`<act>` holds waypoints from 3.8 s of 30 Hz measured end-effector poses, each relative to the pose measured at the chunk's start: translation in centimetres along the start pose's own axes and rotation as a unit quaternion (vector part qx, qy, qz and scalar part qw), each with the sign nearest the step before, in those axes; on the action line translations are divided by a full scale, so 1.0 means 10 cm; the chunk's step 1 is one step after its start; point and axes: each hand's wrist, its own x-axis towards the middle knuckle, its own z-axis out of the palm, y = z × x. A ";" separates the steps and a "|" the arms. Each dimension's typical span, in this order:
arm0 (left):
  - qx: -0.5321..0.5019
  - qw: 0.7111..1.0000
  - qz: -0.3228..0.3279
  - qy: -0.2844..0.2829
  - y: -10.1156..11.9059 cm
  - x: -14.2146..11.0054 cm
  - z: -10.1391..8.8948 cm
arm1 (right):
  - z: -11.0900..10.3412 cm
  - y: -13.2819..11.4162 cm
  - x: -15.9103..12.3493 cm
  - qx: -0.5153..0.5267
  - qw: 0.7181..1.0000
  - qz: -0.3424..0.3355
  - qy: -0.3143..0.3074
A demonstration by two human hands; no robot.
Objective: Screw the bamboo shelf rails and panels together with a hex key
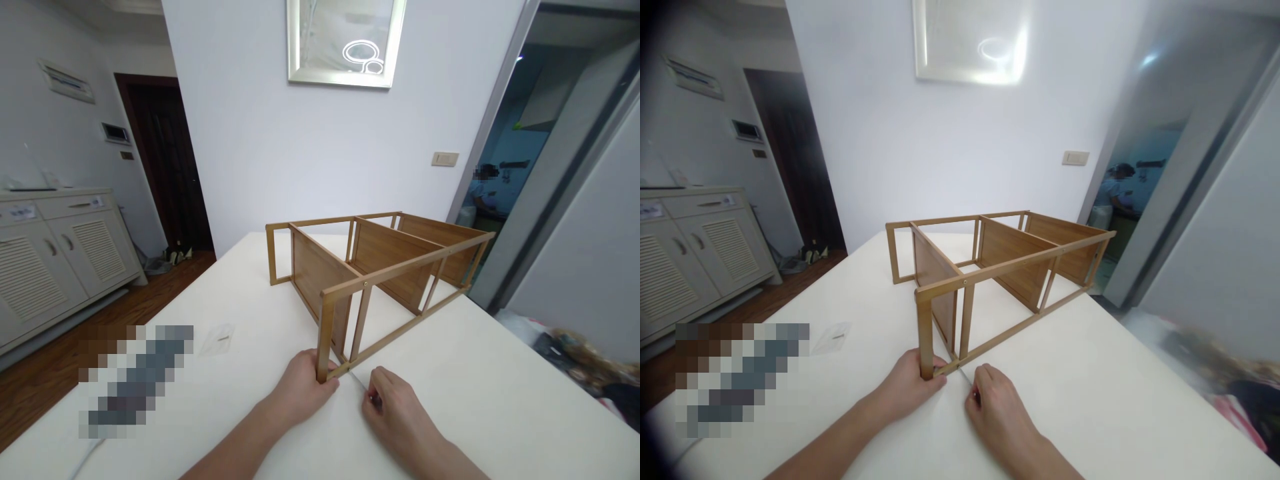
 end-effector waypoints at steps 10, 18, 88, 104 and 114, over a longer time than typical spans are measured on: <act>0.003 1.000 0.000 0.003 -0.04 0.01 0.02 | 0.04 0.00 0.00 -0.011 1.000 -0.006 0.009; 0.019 1.000 0.017 -0.002 0.03 0.00 -0.01 | 0.05 -0.10 -0.03 0.015 0.999 -0.034 0.003; -0.008 1.000 -0.016 0.017 -0.01 -0.01 0.01 | -0.12 0.02 -0.17 -0.158 0.971 -0.133 0.121; -0.019 0.999 -0.019 0.017 -0.03 0.00 0.01 | -0.12 0.10 -0.15 -0.236 0.949 -0.202 0.045; -0.024 0.999 -0.018 0.016 -0.02 0.00 0.01 | -0.24 0.08 -0.06 -0.224 0.934 -0.276 0.029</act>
